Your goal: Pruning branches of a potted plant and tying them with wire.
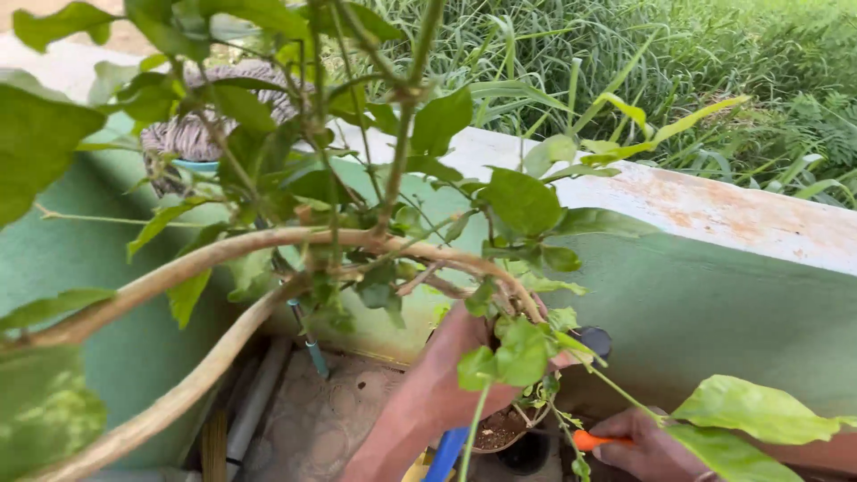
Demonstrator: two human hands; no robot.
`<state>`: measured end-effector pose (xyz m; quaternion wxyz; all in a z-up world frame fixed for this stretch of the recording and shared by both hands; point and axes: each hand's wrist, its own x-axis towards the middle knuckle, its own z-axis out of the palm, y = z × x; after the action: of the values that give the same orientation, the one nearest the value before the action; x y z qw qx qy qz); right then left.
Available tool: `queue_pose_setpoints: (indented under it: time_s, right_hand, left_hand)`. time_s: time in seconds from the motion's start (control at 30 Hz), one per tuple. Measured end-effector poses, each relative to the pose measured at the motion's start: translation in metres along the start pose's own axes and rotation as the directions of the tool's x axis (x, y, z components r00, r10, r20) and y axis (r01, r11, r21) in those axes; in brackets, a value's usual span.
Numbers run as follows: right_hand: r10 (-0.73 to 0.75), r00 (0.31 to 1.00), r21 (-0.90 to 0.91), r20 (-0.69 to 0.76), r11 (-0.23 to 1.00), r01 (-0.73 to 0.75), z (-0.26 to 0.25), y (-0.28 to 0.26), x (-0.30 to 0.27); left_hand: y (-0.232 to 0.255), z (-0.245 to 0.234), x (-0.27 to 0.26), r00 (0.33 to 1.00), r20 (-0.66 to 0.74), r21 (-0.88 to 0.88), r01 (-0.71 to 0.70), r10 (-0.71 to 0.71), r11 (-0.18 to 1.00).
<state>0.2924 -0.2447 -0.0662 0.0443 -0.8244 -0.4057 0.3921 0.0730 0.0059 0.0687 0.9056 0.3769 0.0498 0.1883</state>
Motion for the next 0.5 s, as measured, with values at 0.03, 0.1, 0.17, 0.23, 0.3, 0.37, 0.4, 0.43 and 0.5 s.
queue_pose_setpoints:
  time_s: [0.03,0.1,0.17,0.23,0.3,0.37,0.4,0.43,0.5]
  right_hand:
    - [-0.108,0.993,0.188,-0.044,0.976,0.115,0.011,0.009,0.012]
    - [-0.091,0.995,-0.155,-0.034,0.984,0.085,-0.005,-0.032,0.006]
    - [-0.081,0.996,-0.479,-0.034,0.876,0.055,-0.013,-0.046,0.010]
    - [-0.367,0.925,-0.412,-0.093,0.860,0.300,-0.014,-0.029,0.021]
    - [-0.491,0.867,-0.377,-0.080,0.820,0.430,-0.020,-0.036,0.022]
    - [-0.606,0.793,-0.338,-0.068,0.761,0.553,-0.021,-0.032,0.029]
    - [-0.688,0.725,-0.241,-0.023,0.708,0.664,-0.020,-0.022,0.035]
    - [-0.764,0.645,-0.133,0.003,0.639,0.758,-0.017,-0.012,0.043]
    - [-0.679,0.730,-0.206,0.072,0.706,0.677,-0.015,-0.049,0.042]
  left_hand:
    - [0.002,0.000,0.000,0.964,0.095,-0.622,0.252,-0.248,0.741]
    - [0.008,0.004,-0.012,1.000,0.030,-0.044,0.008,-0.007,0.999]
    - [0.013,0.006,-0.018,0.970,0.105,0.557,-0.238,0.217,0.796]
    - [0.013,0.006,-0.019,0.985,0.123,0.618,-0.169,0.119,0.768]
    - [0.015,0.012,-0.020,0.984,0.110,0.540,-0.177,0.139,0.823]
    - [0.020,0.015,-0.024,0.982,0.095,0.456,-0.187,0.162,0.870]
    - [0.022,0.015,-0.026,0.988,0.074,0.429,-0.153,0.134,0.890]
    - [0.024,0.015,-0.027,0.993,0.057,0.406,-0.115,0.100,0.907]
    - [0.032,0.016,-0.030,0.989,0.041,0.537,-0.144,0.145,0.831]
